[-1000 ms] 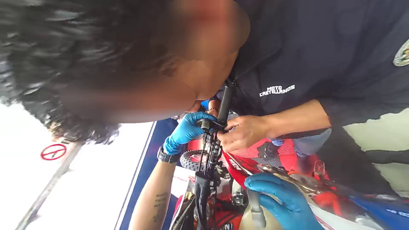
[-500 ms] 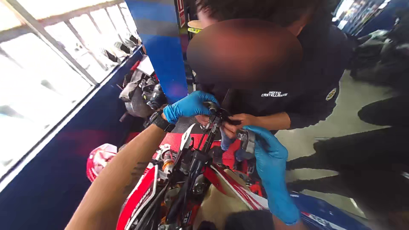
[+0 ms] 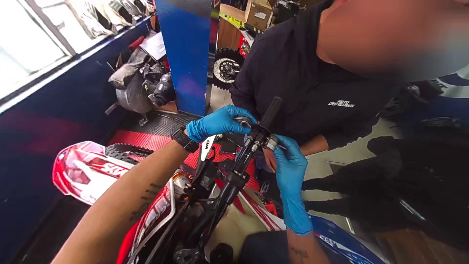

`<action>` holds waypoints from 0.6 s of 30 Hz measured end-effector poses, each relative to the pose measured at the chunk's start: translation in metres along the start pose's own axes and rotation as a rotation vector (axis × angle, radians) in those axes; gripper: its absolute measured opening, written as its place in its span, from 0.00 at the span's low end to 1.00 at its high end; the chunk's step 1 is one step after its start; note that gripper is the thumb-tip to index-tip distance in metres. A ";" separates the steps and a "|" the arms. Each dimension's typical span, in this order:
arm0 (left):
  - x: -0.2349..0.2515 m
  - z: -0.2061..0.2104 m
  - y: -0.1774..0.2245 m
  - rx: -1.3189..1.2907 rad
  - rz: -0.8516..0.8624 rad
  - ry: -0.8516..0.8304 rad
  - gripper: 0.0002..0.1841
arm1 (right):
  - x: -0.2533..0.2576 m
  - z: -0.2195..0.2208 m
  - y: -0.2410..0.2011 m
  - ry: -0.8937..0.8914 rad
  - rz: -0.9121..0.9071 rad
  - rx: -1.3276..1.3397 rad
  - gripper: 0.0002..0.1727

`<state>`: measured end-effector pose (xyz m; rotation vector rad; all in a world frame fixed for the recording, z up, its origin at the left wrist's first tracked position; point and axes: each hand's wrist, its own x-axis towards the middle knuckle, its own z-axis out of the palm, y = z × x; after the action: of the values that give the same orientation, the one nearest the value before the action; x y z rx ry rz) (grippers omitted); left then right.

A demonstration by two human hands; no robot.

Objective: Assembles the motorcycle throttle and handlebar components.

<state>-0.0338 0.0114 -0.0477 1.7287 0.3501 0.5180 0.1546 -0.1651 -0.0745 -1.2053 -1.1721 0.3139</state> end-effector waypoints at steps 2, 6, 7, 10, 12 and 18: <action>-0.001 0.001 -0.005 -0.060 0.013 0.012 0.12 | 0.003 0.005 0.000 0.019 -0.031 -0.022 0.11; -0.001 -0.002 -0.016 -0.157 0.057 -0.005 0.12 | 0.002 0.007 0.003 0.043 -0.048 -0.058 0.11; 0.000 -0.002 -0.016 -0.168 0.059 -0.007 0.12 | 0.001 0.007 0.004 0.037 -0.055 -0.062 0.11; 0.002 -0.001 -0.014 -0.158 0.061 -0.018 0.10 | -0.005 0.008 0.009 0.039 -0.098 -0.046 0.10; 0.003 0.001 -0.011 -0.137 0.054 -0.008 0.09 | -0.004 0.010 0.010 0.060 -0.119 -0.050 0.10; 0.008 0.006 -0.009 -0.113 0.054 0.014 0.07 | 0.004 0.007 0.006 0.040 -0.048 -0.040 0.08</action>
<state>-0.0235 0.0126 -0.0560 1.6294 0.2792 0.5781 0.1524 -0.1561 -0.0784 -1.2110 -1.1755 0.2296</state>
